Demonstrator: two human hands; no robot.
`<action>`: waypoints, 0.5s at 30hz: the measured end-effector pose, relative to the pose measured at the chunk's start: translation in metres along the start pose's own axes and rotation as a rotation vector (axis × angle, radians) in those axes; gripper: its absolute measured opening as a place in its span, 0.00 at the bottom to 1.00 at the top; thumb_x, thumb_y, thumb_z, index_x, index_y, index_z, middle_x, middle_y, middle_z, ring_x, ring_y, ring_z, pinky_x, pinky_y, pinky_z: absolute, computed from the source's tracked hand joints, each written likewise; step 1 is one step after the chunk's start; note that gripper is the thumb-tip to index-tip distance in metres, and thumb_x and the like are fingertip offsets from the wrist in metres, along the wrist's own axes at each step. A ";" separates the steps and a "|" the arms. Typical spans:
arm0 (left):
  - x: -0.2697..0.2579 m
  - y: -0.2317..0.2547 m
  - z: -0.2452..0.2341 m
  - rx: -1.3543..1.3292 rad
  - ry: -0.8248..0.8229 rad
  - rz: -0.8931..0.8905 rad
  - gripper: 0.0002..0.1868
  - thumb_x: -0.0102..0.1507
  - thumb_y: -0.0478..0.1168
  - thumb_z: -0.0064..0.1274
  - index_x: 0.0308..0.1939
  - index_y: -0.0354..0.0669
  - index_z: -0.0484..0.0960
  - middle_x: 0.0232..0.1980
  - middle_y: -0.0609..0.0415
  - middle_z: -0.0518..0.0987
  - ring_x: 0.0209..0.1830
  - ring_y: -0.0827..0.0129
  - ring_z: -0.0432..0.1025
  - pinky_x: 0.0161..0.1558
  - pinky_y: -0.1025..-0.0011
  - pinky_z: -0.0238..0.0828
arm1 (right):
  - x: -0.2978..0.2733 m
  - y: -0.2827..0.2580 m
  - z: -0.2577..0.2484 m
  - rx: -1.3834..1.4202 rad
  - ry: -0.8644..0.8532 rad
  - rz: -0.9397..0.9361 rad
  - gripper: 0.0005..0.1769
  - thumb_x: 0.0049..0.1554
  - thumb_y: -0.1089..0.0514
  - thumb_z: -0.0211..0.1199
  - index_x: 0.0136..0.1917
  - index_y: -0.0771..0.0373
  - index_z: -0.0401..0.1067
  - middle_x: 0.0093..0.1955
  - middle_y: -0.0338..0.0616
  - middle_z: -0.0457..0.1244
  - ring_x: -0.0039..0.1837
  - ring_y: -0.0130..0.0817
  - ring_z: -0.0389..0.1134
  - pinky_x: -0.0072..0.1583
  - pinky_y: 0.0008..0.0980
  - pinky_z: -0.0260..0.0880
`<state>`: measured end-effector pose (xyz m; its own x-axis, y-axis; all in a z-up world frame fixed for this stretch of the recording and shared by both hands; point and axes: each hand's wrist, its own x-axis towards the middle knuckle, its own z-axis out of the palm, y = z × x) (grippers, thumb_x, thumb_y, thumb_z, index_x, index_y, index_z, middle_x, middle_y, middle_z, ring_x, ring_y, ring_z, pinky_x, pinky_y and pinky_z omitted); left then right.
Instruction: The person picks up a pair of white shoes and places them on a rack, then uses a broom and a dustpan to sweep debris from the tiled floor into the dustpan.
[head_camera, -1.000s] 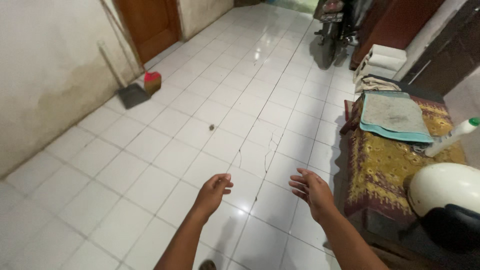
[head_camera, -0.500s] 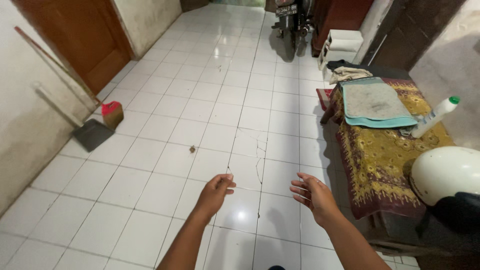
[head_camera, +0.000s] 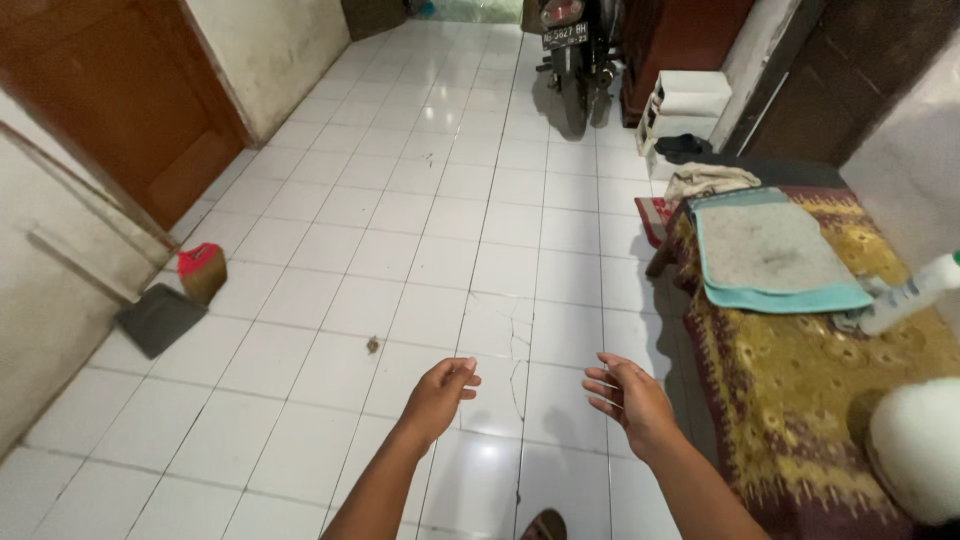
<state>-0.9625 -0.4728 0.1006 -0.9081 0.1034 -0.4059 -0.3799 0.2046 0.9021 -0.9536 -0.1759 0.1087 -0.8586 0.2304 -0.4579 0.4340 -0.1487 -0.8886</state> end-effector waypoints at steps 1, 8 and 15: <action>0.016 0.010 0.006 0.000 -0.004 -0.001 0.30 0.66 0.62 0.43 0.63 0.47 0.75 0.57 0.55 0.83 0.58 0.67 0.77 0.65 0.59 0.67 | 0.016 -0.008 -0.002 0.002 0.001 0.006 0.25 0.65 0.52 0.46 0.71 0.62 0.66 0.59 0.47 0.69 0.60 0.36 0.72 0.62 0.38 0.74; 0.124 0.084 0.036 -0.039 -0.036 0.037 0.30 0.66 0.61 0.43 0.62 0.47 0.77 0.54 0.56 0.83 0.55 0.68 0.77 0.63 0.62 0.68 | 0.106 -0.065 -0.014 -0.020 0.034 0.073 0.24 0.65 0.52 0.46 0.71 0.59 0.66 0.58 0.45 0.69 0.59 0.36 0.72 0.60 0.37 0.74; 0.198 0.115 0.048 -0.096 -0.067 0.020 0.27 0.67 0.60 0.44 0.60 0.47 0.78 0.51 0.57 0.83 0.53 0.69 0.77 0.62 0.64 0.71 | 0.173 -0.088 -0.014 0.047 0.043 0.102 0.23 0.65 0.53 0.46 0.70 0.59 0.67 0.57 0.45 0.69 0.57 0.36 0.72 0.59 0.38 0.74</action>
<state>-1.1774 -0.3827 0.1167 -0.9028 0.1721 -0.3940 -0.3803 0.1079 0.9185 -1.1365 -0.1095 0.1078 -0.7977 0.2527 -0.5475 0.5045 -0.2178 -0.8355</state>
